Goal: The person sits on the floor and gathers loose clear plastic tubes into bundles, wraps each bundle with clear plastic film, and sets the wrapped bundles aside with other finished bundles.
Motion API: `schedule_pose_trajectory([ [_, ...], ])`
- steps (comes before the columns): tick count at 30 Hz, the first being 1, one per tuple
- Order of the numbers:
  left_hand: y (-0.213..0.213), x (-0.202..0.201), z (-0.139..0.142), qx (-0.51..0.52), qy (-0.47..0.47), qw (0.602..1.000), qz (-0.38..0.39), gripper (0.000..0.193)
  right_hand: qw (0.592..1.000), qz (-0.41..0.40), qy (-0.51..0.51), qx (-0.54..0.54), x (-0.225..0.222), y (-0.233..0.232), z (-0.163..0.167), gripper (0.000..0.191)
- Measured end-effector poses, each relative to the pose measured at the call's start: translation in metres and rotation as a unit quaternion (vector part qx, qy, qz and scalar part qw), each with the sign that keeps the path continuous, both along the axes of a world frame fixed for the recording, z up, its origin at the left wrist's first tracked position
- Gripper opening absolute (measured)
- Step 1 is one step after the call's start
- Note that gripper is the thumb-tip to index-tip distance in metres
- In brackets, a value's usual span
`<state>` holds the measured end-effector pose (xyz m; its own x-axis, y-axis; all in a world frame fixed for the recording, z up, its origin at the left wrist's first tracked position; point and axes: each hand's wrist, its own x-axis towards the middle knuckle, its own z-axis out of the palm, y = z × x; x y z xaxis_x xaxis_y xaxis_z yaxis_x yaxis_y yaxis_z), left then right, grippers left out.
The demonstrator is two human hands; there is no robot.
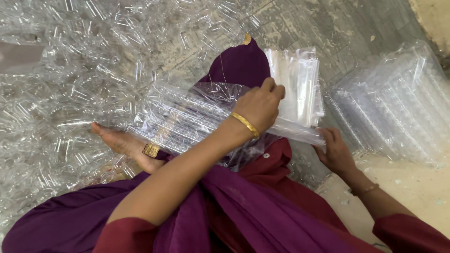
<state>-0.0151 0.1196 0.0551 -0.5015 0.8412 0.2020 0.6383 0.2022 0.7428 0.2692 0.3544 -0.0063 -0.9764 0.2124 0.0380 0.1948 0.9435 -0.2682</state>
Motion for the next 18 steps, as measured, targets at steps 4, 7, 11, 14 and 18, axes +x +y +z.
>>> schedule_pose_trajectory([
  [4,0.021,0.008,-0.033,-0.086,-0.019,0.996,0.020,0.045,0.999,-0.019,0.031,-0.012,0.001,0.011,0.000,0.058],
  [7,0.024,0.001,-0.047,-0.117,0.062,0.991,-0.020,0.028,1.000,-0.022,0.021,0.002,0.008,0.014,0.000,0.057],
  [11,0.024,-0.009,-0.028,-0.103,0.141,0.985,0.005,0.015,0.999,-0.035,-0.006,0.025,0.003,0.004,0.006,0.058],
  [14,0.029,0.006,0.001,-0.109,0.137,0.984,-0.025,0.017,0.997,-0.049,0.028,0.043,-0.016,-0.010,0.016,0.060],
  [18,0.039,0.043,0.029,-0.143,0.040,0.985,-0.083,0.020,0.985,-0.009,0.159,0.066,-0.046,-0.027,0.023,0.056],
])
